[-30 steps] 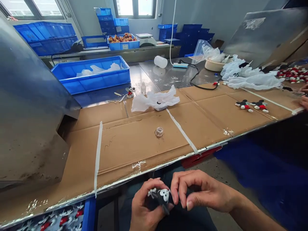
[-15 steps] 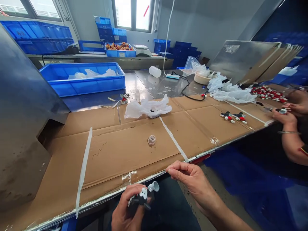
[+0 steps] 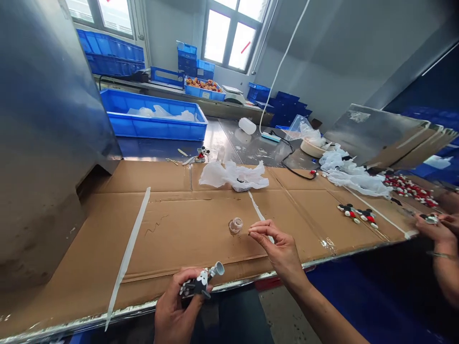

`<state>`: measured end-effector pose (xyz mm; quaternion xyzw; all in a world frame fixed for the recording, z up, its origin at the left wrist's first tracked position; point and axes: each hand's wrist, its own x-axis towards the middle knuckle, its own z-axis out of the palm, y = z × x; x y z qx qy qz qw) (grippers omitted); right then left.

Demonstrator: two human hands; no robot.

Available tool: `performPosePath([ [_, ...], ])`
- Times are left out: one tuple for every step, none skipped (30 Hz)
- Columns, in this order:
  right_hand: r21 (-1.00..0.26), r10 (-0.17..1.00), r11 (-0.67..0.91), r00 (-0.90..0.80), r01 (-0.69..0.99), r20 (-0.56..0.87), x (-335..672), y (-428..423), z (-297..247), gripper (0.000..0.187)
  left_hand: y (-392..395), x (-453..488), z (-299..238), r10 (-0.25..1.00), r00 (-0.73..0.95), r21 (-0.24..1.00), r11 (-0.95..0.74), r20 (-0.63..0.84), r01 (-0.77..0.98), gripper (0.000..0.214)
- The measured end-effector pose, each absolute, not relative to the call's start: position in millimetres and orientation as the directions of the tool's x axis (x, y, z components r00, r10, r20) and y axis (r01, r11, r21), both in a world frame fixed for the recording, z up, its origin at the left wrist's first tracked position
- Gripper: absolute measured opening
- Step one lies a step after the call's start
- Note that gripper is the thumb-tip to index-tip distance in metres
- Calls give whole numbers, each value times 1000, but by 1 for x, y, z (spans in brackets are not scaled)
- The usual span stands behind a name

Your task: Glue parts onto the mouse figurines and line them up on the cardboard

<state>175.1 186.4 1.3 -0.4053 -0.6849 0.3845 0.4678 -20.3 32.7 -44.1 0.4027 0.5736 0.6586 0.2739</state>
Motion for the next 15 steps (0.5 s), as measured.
performPosePath([
  [-890, 904, 403, -242, 213, 352, 173, 192, 1, 19, 32, -18, -43, 817, -544, 981, -173, 192, 87, 17],
  [-873, 893, 430, -253, 232, 372, 171, 197, 1, 19, 32, -17, -42, 817, -548, 983, -163, 182, 82, 16],
  [-855, 882, 454, -265, 252, 390, 170, 202, 2, 19, 31, -17, -41, 826, -529, 980, -172, 197, 96, 15],
  [-836, 871, 476, -277, 272, 406, 168, 205, 3, 20, 32, -18, -40, 836, -501, 974, -189, 226, 123, 17],
  [-816, 860, 497, -292, 294, 419, 167, 209, 4, 21, 32, -20, -39, 843, -470, 965, -212, 261, 156, 19],
  [-796, 849, 517, -308, 315, 429, 165, 212, 5, 22, 33, -21, -39, 846, -443, 953, -235, 297, 189, 22],
  [-776, 839, 534, -324, 336, 437, 164, 214, 6, 22, 33, -23, -39, 845, -424, 942, -255, 326, 216, 25],
  [-756, 830, 549, -341, 356, 441, 163, 217, 7, 23, 34, -24, -38, 840, -416, 934, -270, 348, 235, 27],
  [-737, 822, 562, -357, 375, 445, 162, 219, 7, 23, 34, -25, -38, 834, -417, 929, -280, 361, 244, 27],
  [-718, 814, 574, -372, 393, 447, 161, 221, 7, 24, 34, -25, -37, 829, -421, 926, -286, 367, 246, 27],
  [-700, 807, 585, -386, 410, 448, 161, 223, 7, 25, 35, -25, -37, 829, -418, 925, -292, 372, 245, 27],
  [-684, 801, 594, -397, 425, 448, 160, 224, 7, 27, 35, -24, -36, 828, -415, 923, -299, 377, 242, 27],
  [-667, 795, 602, -406, 439, 450, 159, 226, 6, 28, 34, -24, -35, 828, -410, 921, -307, 382, 239, 26],
  [-652, 791, 609, -414, 452, 451, 159, 227, 5, 29, 34, -24, -34, 829, -407, 920, -311, 385, 238, 26],
  [-638, 787, 615, -420, 464, 453, 158, 228, 5, 31, 34, -23, -33, 829, -404, 919, -312, 387, 240, 26],
])
